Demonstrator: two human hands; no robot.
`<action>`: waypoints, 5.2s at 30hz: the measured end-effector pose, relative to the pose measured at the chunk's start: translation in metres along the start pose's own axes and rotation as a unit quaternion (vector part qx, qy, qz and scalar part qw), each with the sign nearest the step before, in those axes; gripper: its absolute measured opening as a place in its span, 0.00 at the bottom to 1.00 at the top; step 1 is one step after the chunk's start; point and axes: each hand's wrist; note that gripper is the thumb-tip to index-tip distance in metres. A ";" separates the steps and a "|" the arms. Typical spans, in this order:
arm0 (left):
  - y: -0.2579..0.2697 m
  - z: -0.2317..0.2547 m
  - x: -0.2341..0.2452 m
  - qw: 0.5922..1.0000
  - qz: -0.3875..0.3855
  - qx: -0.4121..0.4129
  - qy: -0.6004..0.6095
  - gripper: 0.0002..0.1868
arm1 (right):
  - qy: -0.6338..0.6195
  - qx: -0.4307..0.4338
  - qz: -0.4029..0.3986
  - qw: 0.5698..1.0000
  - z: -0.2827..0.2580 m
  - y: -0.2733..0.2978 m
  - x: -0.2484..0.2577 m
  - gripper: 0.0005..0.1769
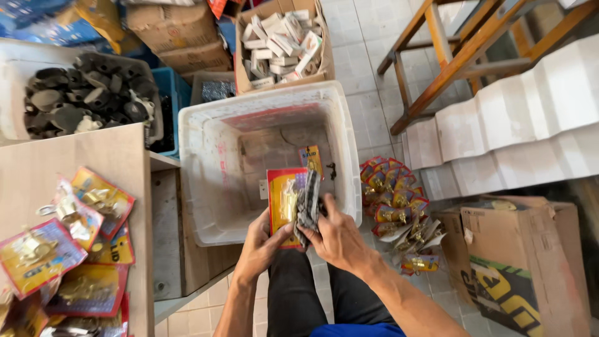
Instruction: The person sorts packaged door handles and hardware, wiping items with a cloth and placing them into a plastic bin on the floor of a warehouse.
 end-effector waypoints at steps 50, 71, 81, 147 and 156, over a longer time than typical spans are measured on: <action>0.096 0.018 -0.066 0.981 0.002 -0.115 -0.159 0.22 | -0.224 0.104 0.040 0.968 -0.075 0.030 0.057 0.41; 0.097 0.023 -0.073 0.964 0.077 -0.007 -0.255 0.30 | -0.087 -0.084 0.210 0.970 -0.034 0.025 0.034 0.27; 0.091 0.020 -0.078 0.967 0.187 -0.121 -0.123 0.31 | -0.798 -0.021 0.062 0.599 -0.083 0.024 0.029 0.20; -0.226 -0.150 0.106 0.839 -0.089 0.189 -0.503 0.30 | -0.628 -0.327 0.363 0.606 0.095 0.003 -0.012 0.17; -0.341 -0.310 0.081 0.761 0.215 0.301 -0.533 0.49 | -0.402 -0.519 0.400 0.640 0.058 -0.025 -0.031 0.29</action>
Point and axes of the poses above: each hand's wrist, its own y-axis away from the middle knuckle, its own x-axis out of the back of the hand, z = x × y, and after that the axes turned 3 degrees about -y, right-handed
